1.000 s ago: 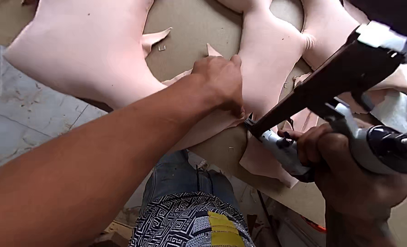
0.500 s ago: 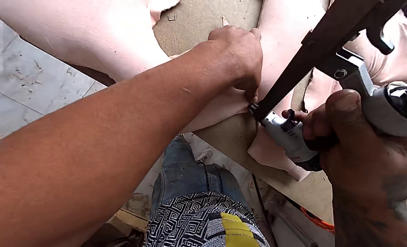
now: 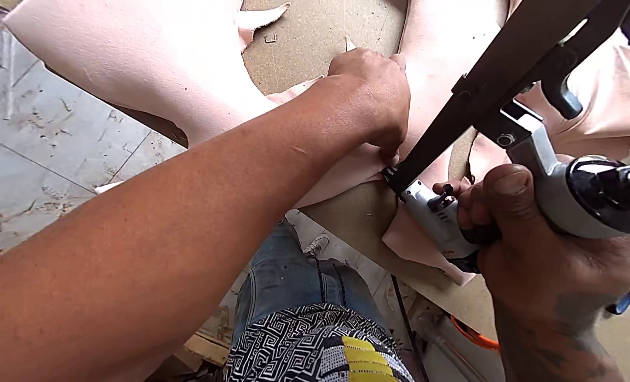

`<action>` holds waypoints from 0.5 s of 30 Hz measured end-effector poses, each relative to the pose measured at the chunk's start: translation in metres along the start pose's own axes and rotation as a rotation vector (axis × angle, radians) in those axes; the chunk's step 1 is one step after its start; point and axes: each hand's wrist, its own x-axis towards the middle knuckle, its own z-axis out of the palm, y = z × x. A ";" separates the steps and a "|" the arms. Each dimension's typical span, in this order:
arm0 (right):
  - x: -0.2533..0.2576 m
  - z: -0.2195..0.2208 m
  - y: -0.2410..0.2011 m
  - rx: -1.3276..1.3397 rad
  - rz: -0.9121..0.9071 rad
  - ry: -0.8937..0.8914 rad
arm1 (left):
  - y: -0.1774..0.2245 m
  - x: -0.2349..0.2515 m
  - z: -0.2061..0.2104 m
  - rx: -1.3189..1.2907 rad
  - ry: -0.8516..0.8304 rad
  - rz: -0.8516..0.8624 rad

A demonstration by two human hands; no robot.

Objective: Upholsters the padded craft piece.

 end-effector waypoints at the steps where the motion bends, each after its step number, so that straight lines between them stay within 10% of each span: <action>1: -0.002 0.002 -0.001 -0.013 -0.010 0.007 | 0.000 0.000 0.000 -0.001 0.001 0.005; 15: 0.010 -0.034 0.003 0.030 -0.032 -0.104 | -0.007 -0.031 0.064 -0.124 0.370 0.008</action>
